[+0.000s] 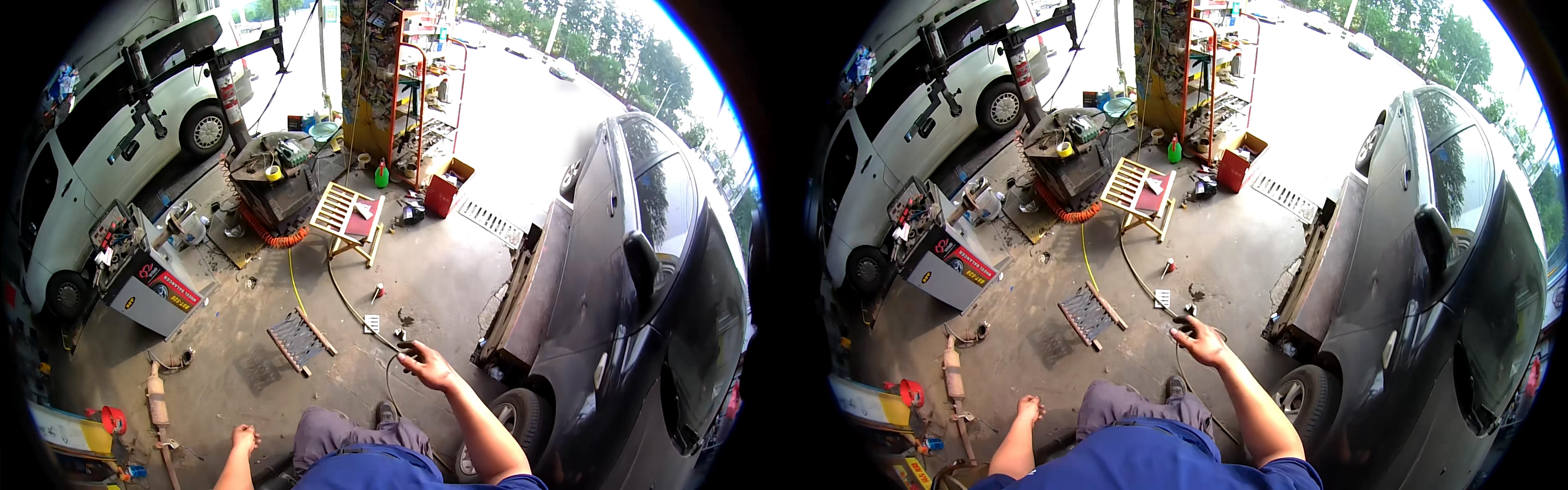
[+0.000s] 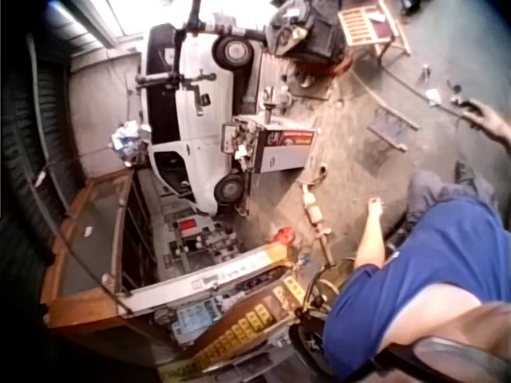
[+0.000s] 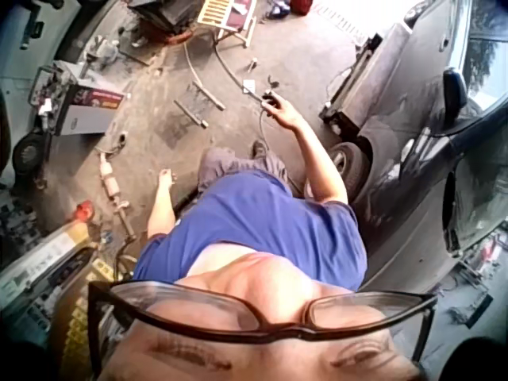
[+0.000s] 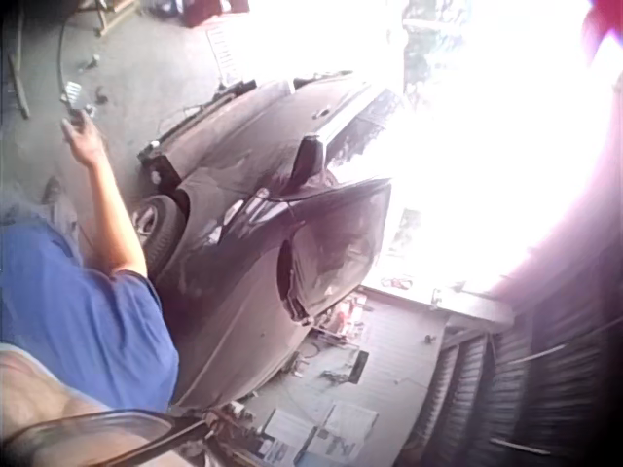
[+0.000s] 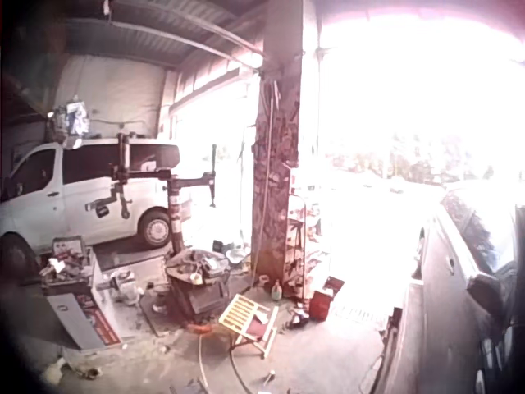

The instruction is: The person works on the front suspension of a car, using pliers to manipulate a component near the brake assembly. They walk through the garage to retrieve tools and parts, then return to continue adjusting the suspension linkage.

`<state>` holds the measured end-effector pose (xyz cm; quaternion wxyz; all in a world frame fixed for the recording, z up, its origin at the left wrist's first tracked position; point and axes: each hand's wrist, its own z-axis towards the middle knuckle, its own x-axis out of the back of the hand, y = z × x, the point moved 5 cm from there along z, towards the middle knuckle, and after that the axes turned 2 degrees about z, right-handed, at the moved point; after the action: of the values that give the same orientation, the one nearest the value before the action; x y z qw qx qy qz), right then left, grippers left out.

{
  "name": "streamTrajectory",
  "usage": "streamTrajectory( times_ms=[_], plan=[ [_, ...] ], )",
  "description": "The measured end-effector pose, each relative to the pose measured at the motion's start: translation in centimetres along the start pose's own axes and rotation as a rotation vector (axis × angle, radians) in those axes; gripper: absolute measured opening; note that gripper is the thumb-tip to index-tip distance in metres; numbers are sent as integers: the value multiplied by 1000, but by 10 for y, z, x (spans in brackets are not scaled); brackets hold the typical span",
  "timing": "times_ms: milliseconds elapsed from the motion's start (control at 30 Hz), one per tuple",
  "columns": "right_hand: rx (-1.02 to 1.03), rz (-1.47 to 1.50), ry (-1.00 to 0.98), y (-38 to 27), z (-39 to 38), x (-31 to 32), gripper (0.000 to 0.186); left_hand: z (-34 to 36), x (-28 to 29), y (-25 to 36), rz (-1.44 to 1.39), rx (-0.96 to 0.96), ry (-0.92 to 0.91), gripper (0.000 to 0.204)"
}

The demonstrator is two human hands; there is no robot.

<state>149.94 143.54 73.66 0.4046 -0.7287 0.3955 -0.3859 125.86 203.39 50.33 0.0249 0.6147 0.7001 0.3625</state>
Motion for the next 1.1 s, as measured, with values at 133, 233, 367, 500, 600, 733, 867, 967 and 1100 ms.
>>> streamTrajectory(
  times_ms=[133, 233, 367, 500, 600, 733, 867, 967, 1100],
  plan=[
    [82, -456, -40, -47, 103, -22, 55, 23, 11, -33, -18, 272, -34, 19],
    [29, -479, 26, -40, 168, -33, 52, 51, 11, -26, -62, 422, -28, 21],
    [-386, -352, 20, 43, 207, -43, 48, 118, 30, 27, -200, 361, -57, 18],
    [-904, -249, -55, 167, 193, -32, 45, 173, 52, 105, -105, 242, -31, 14],
    [-1189, 69, 52, 221, 161, -29, 49, 206, 71, 166, -185, 168, -8, 12],
    [-1181, -49, -144, 206, 196, -46, 49, 245, 92, 226, -192, 136, 33, 13],
    [-1187, 12, -197, 191, 294, -54, 46, 265, 80, 263, -154, 227, 71, 13],
    [-1084, 26, -133, 160, 407, -39, 44, 261, 70, 304, -32, 280, 14, 11],
    [-815, 153, 53, 89, 585, 3, 39, 279, 77, 382, 82, 149, -63, 10]
  ],
)
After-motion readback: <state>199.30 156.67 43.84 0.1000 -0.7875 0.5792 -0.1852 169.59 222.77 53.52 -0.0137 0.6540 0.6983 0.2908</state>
